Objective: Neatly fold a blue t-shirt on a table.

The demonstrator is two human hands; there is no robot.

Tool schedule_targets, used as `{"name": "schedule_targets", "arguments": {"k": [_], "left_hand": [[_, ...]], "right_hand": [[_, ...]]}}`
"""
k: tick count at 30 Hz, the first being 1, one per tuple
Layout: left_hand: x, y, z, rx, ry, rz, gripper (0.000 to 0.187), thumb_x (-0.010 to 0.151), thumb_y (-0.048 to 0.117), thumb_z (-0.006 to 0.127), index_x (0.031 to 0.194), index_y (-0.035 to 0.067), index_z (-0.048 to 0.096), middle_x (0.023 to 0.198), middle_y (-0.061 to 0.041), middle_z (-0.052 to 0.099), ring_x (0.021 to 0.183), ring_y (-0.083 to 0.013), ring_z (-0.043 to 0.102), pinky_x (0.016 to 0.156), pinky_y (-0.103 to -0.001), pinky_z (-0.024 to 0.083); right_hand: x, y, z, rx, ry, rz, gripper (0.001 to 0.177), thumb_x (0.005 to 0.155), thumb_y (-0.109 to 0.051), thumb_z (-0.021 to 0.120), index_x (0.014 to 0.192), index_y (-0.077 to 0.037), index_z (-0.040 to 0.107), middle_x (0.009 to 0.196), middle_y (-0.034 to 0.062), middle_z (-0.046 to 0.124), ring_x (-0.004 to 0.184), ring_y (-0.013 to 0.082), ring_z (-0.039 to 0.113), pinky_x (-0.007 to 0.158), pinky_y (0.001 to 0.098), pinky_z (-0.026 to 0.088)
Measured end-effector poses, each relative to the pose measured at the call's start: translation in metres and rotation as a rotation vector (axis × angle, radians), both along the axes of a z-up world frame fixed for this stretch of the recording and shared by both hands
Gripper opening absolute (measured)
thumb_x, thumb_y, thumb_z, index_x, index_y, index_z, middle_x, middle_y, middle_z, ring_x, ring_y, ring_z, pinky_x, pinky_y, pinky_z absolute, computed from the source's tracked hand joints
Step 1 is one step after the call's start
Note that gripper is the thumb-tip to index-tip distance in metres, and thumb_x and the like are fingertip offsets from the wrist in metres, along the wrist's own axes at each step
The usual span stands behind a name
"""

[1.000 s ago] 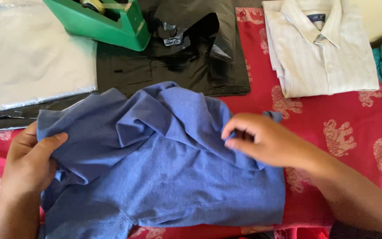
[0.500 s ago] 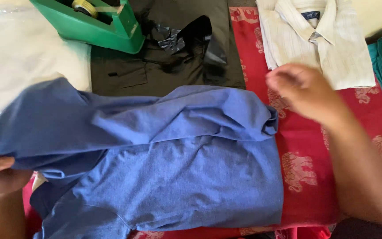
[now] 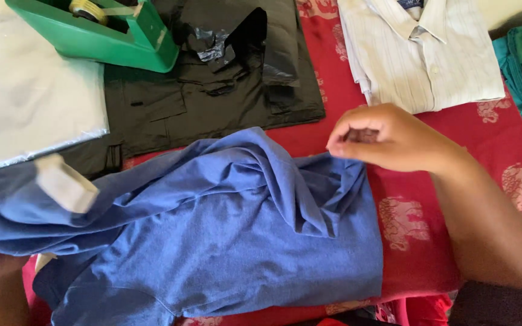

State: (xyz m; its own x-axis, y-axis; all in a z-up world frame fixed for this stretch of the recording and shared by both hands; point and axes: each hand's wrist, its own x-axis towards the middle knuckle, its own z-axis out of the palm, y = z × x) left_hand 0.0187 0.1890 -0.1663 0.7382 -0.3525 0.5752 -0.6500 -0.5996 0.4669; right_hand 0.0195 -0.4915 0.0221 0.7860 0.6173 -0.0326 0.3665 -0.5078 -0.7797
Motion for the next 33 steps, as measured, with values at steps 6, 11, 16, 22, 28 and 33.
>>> {"name": "schedule_targets", "arguments": {"k": [6,11,16,22,28,33], "left_hand": [[-0.012,-0.077,0.063,-0.773,0.735,0.011,0.012,0.116,0.014,0.043,0.12,0.013,0.055,0.104,0.002,0.061,0.081,-0.0018,0.057,0.078,-0.015,0.05],[-0.012,-0.106,0.079,-0.668,0.709,0.043,0.042,0.1,-0.006,0.049,0.141,0.005,0.044,0.122,-0.008,0.056,0.104,-0.0126,0.055,0.097,-0.023,0.045],[-0.014,-0.106,0.077,-0.77,0.554,0.155,0.034,0.107,-0.006,0.044,0.135,0.014,0.046,0.127,-0.001,0.058,0.108,-0.005,0.056,0.106,-0.016,0.047],[-0.011,-0.096,0.071,-0.897,0.497,0.211,0.03,0.109,-0.004,0.044,0.128,0.019,0.048,0.125,0.003,0.059,0.11,-0.0037,0.058,0.112,-0.016,0.05],[-0.004,-0.083,0.065,-0.851,0.52,0.506,0.03,0.111,0.019,0.044,0.137,0.016,0.058,0.139,0.002,0.067,0.125,-0.0047,0.067,0.114,-0.017,0.057],[-0.004,-0.082,0.074,-1.114,0.673,0.334,0.056,0.092,0.024,0.039,0.146,0.019,0.054,0.15,0.006,0.064,0.144,-0.0064,0.063,0.132,-0.023,0.047]], "right_hand": [[-0.016,0.036,0.001,-0.434,0.041,-0.287,0.026,0.089,-0.04,0.073,0.082,-0.016,0.081,0.072,0.0005,0.077,0.055,0.0098,0.065,0.058,0.0252,0.052],[-0.031,0.059,-0.026,-0.33,-0.065,-0.149,0.037,0.084,-0.049,0.077,0.087,-0.012,0.077,0.075,-0.0007,0.068,0.068,0.0181,0.06,0.093,0.039,0.04],[-0.019,0.043,-0.015,-0.106,0.222,-0.403,0.017,0.089,-0.022,0.074,0.097,-0.007,0.073,0.073,0.0041,0.072,0.052,0.013,0.059,0.047,0.0265,0.047],[0.006,-0.001,-0.036,0.271,0.148,-0.646,0.015,0.103,-0.01,0.061,0.115,-0.002,0.064,0.079,0.0034,0.06,0.054,0.0052,0.047,0.045,0.0174,0.037],[0.022,-0.04,-0.029,0.753,0.253,-0.898,0.023,0.107,-0.017,0.061,0.126,-0.005,0.055,0.1,0.0009,0.058,0.077,0.0041,0.059,0.074,0.0164,0.058],[0.024,-0.054,-0.029,0.764,0.152,-0.964,0.016,0.11,-0.02,0.061,0.121,-0.008,0.062,0.097,-0.0033,0.062,0.074,-0.001,0.056,0.072,0.0116,0.051]]}}
